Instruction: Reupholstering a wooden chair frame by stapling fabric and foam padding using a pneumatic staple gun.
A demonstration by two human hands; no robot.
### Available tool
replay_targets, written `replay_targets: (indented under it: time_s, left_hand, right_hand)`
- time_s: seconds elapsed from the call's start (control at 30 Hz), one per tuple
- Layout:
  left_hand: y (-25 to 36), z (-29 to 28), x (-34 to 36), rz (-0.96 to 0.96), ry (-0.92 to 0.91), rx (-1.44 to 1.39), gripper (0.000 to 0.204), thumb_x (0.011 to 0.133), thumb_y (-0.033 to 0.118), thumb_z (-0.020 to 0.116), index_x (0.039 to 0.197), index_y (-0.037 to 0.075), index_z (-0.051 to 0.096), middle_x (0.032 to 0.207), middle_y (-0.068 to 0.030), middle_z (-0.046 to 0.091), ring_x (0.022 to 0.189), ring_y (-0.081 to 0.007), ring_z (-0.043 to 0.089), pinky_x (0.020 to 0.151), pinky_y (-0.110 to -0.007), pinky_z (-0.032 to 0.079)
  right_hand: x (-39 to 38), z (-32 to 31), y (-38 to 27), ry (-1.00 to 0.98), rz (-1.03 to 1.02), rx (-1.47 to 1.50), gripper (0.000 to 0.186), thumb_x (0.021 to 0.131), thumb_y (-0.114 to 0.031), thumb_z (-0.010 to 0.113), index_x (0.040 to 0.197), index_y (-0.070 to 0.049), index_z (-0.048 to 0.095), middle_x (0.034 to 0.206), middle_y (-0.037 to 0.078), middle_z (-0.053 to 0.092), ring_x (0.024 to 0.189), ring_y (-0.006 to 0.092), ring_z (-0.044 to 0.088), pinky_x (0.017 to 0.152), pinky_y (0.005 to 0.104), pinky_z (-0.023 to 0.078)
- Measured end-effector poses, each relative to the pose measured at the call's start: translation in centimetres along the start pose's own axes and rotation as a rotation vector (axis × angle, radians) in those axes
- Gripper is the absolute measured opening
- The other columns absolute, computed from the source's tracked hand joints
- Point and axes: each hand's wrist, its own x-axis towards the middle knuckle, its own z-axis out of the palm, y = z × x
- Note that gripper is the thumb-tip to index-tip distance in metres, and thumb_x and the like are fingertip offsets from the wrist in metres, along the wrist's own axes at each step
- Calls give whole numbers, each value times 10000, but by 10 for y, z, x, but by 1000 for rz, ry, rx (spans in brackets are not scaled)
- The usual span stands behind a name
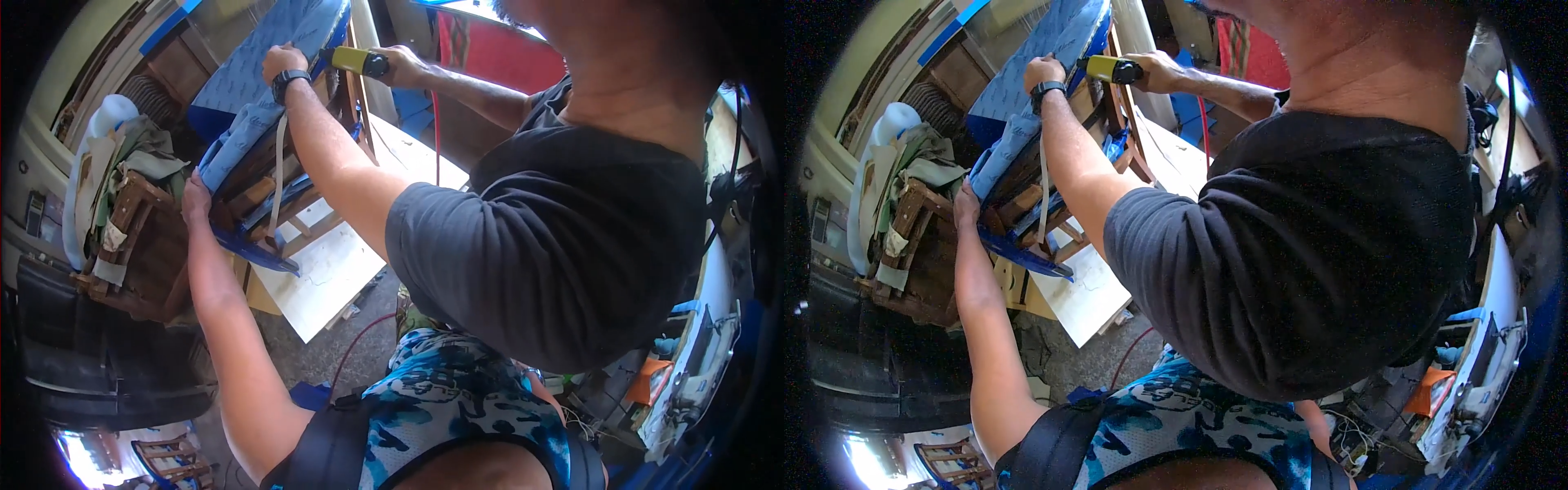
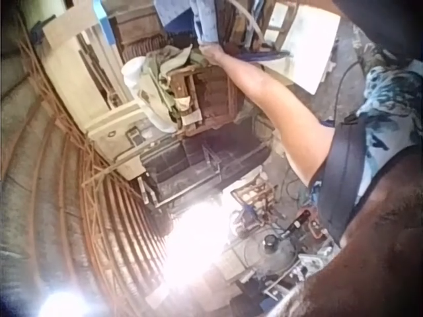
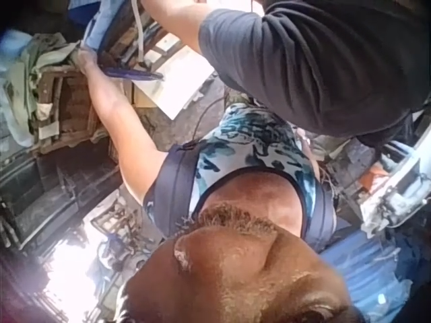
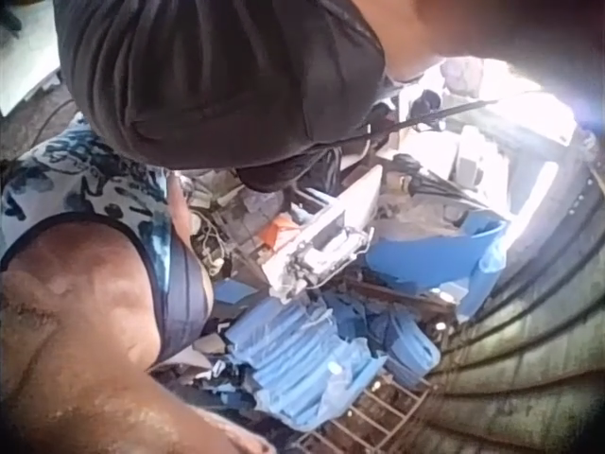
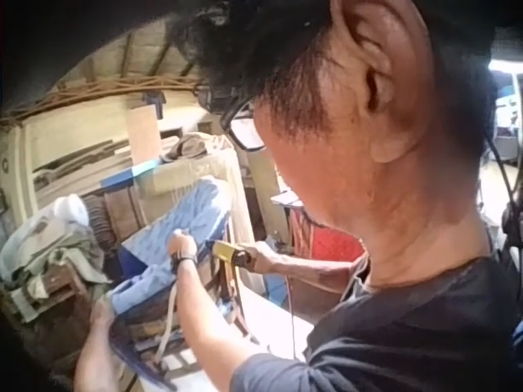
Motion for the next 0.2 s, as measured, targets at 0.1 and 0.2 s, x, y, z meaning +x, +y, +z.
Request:
replay_targets:
  time_s: [0.1, 0.2]
  left_hand:
    - [-83, -34, -23, -134, 22, 66, 700, 1047, 574, 261, 1357, 46, 601, 1305, -283, 612, 1240, -472, 546, 1010, -523, 438]
    - [-88, -38, -26, -112, 58, 65, 710, 1049, 574, 255, 1342, 31, 606, 1294, -293, 613, 1234, -475, 548, 1012, -526, 435]
  right_hand:
    - [15, -20, -82, -18, -197, -38, 257, 985, -218, 589, 1137, -112, 768, 1268, 88, 705, 1174, 320, 658, 981, 475, 524]
    - [-8, -58, -83, 91, -20, 64, 250, 1005, -230, 579, 1171, -157, 751, 1220, 45, 717, 1156, 225, 666, 892, 404, 549]
